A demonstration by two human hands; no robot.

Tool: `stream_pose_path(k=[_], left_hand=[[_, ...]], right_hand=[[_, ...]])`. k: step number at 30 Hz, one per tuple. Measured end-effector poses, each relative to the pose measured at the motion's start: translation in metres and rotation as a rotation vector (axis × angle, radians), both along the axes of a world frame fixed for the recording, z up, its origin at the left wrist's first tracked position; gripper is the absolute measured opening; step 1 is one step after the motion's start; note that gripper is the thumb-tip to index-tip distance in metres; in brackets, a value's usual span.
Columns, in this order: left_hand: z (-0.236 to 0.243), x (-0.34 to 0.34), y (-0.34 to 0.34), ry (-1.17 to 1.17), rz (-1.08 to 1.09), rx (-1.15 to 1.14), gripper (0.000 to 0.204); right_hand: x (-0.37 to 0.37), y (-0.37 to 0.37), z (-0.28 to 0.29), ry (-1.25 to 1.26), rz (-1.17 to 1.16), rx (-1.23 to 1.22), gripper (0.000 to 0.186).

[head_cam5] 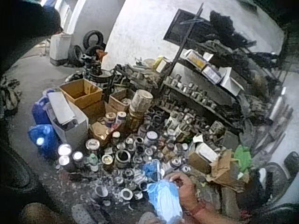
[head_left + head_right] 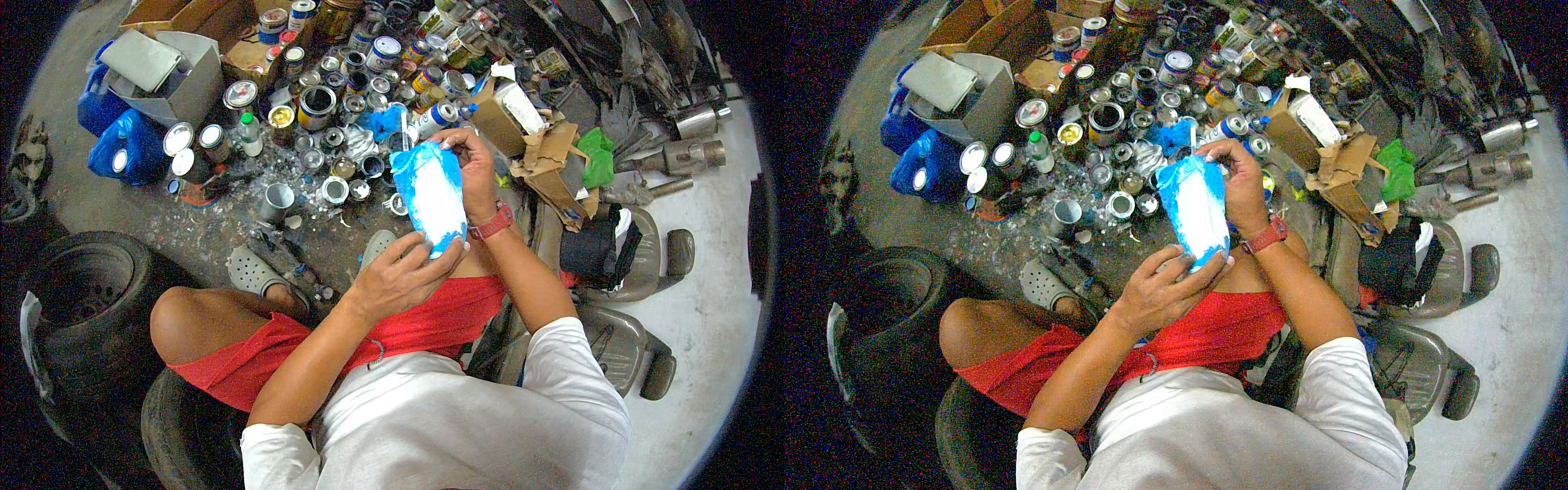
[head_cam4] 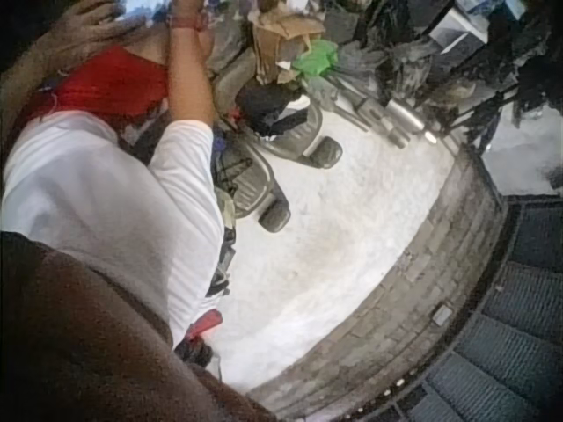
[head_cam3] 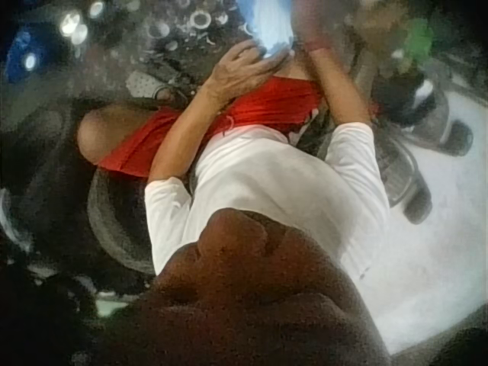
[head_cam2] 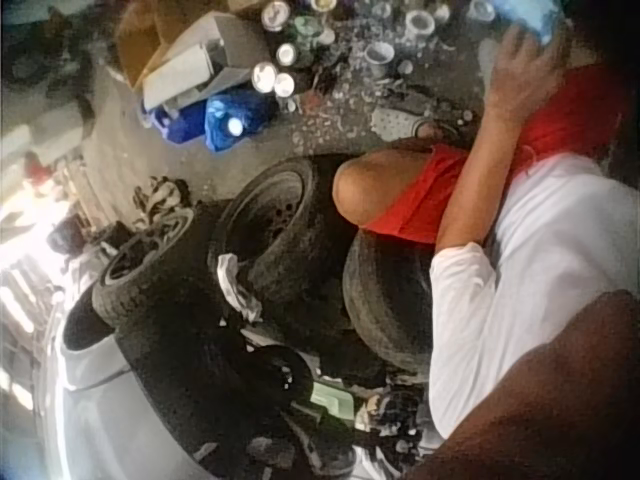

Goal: The person sits on the floor surrounded by paint cans and pours a liquid from a blue bottle into a small white container. They then use a stick to stir the contents of the container and later handle a blue plastic bag.

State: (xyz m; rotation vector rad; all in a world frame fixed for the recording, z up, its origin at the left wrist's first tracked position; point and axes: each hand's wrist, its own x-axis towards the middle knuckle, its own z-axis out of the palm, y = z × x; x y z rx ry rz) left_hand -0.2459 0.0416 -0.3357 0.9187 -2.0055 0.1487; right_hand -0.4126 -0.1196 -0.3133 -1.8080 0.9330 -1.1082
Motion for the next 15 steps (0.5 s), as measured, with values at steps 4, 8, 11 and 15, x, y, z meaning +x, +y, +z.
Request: stream_pose_path(k=[4, 8, 11, 15], left_hand=[[-0.004, -0.002, 0.004, -0.047, 0.026, 0.037, 0.044], [-0.004, -0.002, 0.004, -0.049, 0.017, 0.046, 0.043], [-0.005, -0.003, 0.004, -0.037, 0.014, 0.051, 0.044], [-0.005, -0.003, 0.004, -0.031, 0.013, 0.056, 0.045]], right_hand=[[0.001, 0.001, 0.000, 0.020, -0.015, 0.007, 0.026], [0.000, 0.000, -0.003, 0.003, -0.024, 0.017, 0.026], [-0.001, 0.000, -0.005, -0.009, -0.033, 0.026, 0.026], [-0.002, -0.001, -0.009, -0.014, -0.039, 0.026, 0.026]])
